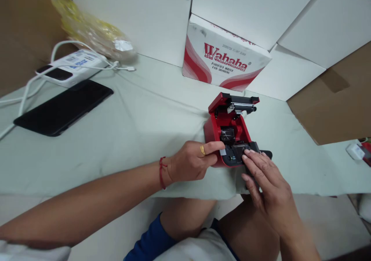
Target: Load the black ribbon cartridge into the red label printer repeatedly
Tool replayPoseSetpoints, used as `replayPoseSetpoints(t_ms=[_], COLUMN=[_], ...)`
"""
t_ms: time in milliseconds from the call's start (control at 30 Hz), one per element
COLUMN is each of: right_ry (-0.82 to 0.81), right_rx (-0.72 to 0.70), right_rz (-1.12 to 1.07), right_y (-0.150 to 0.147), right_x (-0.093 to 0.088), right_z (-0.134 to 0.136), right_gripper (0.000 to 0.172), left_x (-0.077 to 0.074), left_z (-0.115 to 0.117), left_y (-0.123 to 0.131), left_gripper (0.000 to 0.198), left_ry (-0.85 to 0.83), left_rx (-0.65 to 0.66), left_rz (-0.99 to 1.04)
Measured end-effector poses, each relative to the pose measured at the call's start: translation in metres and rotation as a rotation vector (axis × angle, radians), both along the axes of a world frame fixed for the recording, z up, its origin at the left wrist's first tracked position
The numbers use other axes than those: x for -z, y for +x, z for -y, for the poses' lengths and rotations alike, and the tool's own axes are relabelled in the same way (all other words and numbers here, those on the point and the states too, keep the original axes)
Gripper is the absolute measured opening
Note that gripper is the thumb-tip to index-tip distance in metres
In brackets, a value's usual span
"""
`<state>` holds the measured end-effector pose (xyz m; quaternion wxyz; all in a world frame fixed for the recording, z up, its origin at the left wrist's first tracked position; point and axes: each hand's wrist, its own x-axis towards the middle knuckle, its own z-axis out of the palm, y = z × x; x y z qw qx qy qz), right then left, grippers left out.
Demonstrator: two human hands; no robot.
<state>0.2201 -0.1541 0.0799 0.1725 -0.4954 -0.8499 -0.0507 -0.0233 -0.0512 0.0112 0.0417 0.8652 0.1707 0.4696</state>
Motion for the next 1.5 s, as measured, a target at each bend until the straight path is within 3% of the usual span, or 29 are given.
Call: replayPoseSetpoints(t_ms=[167,267,367,567,733,867,1100,1300,1500], right_ry=[0.015,0.044,0.053,0.056,0.081,0.074,0.023,0.057,0.053], right_rx=[0.068,0.114,0.137,0.162,0.148,0.128,0.121,0.092,0.080], right_rz=[-0.018,-0.020,0.004,0.025,0.024,0.014,-0.046,-0.044,-0.059], right_y=[-0.015,-0.022,-0.028,-0.035,-0.032,-0.028,-0.025,-0.022,-0.024], right_x=[0.008,0.012,0.012,0.010,0.013,0.015,0.016,0.015,0.016], right_z=[0.005,0.006,0.008,0.008,0.012,0.015,0.014,0.010,0.009], right_gripper=[0.069,0.065,0.061,0.059,0.063,0.063,0.066,0.058,0.057], left_x=[0.003,-0.004,-0.024,-0.073,-0.089,-0.079,-0.036,-0.029,-0.017], left_z=[-0.001,-0.001,-0.005,-0.042,-0.063,-0.047,-0.017,-0.016,0.000], left_y=[-0.001,-0.003,-0.005,0.004,0.011,0.012,0.016,0.018,-0.006], left_gripper=[0.019,0.021,0.023,0.027,0.038,0.033,0.028,0.026,0.040], left_ry=[-0.033,-0.037,-0.069,-0.241,-0.505,-0.519,-0.302,-0.216,-0.018], left_rx=[0.045,0.081,0.064,-0.196,-0.037,0.010,0.008,0.042,0.021], left_rz=[0.042,0.065,0.103,0.241,0.235,0.207,0.061,0.075,0.139])
